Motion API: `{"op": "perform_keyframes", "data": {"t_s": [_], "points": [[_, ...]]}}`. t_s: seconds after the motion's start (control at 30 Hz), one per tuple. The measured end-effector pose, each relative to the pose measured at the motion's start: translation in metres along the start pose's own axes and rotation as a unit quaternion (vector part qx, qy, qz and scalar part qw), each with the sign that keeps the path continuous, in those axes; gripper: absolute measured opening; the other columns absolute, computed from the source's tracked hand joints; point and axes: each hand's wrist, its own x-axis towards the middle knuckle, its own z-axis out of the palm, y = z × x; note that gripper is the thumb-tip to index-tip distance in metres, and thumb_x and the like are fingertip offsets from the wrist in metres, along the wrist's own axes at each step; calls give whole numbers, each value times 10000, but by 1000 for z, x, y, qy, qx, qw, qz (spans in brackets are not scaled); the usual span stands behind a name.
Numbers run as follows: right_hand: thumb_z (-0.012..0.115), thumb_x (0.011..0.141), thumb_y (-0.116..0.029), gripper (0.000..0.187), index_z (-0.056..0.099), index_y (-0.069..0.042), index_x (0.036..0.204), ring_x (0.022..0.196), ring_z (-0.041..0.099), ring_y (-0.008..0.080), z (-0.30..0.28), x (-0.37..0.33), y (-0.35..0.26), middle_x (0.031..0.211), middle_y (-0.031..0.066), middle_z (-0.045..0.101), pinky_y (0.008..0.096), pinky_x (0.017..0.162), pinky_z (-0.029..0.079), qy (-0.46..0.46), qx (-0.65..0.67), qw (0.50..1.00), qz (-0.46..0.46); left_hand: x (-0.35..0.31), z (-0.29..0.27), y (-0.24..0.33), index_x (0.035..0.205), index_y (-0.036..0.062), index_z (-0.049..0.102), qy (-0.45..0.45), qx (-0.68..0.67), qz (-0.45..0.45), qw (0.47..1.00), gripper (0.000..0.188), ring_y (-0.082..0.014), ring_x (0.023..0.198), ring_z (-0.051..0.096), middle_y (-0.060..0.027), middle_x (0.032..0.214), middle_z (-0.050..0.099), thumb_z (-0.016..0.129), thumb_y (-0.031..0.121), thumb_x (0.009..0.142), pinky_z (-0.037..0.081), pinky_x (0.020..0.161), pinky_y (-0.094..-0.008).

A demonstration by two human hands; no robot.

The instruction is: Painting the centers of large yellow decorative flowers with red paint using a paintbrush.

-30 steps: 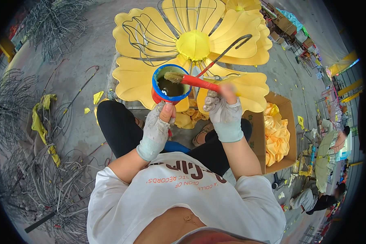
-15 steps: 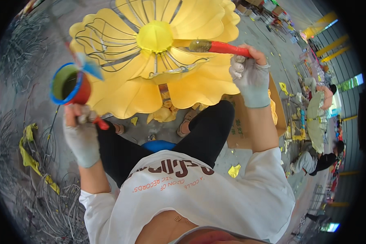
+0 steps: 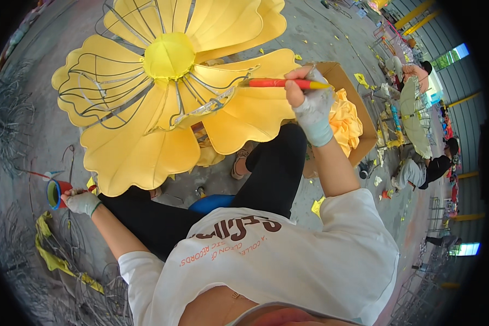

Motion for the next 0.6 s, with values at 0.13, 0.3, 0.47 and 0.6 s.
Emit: {"op": "perform_keyframes", "data": {"t_s": [0.13,0.3,0.47,0.6], "points": [[603,782,-145,143,586,-34,870,540,472,122,0,-20,8,747,68,553,225,514,393,5,48,997,-55,-1,11,-6,679,153,490,-13,-3,-18,1000,307,-93,486,377,35,599,482,480,300,948,306,494,-236],[606,784,-138,181,568,-19,915,571,491,133,3,-41,9,808,85,555,227,537,409,28,261,958,112,-4,9,-13,675,155,490,-20,-4,-30,999,307,-94,485,379,36,595,479,482,301,945,307,493,-236],[602,792,-119,201,552,-7,951,570,496,144,13,-55,9,843,96,551,235,537,420,15,222,970,94,1,9,-18,671,156,489,-26,-7,-33,999,307,-95,484,380,37,591,475,484,302,942,309,492,-236],[595,801,-99,184,546,-3,950,569,501,150,15,-75,-2,858,106,548,240,540,426,30,319,947,40,5,2,-19,668,157,488,-26,-7,-33,999,307,-96,484,381,37,587,473,486,303,939,310,492,-237]]}}
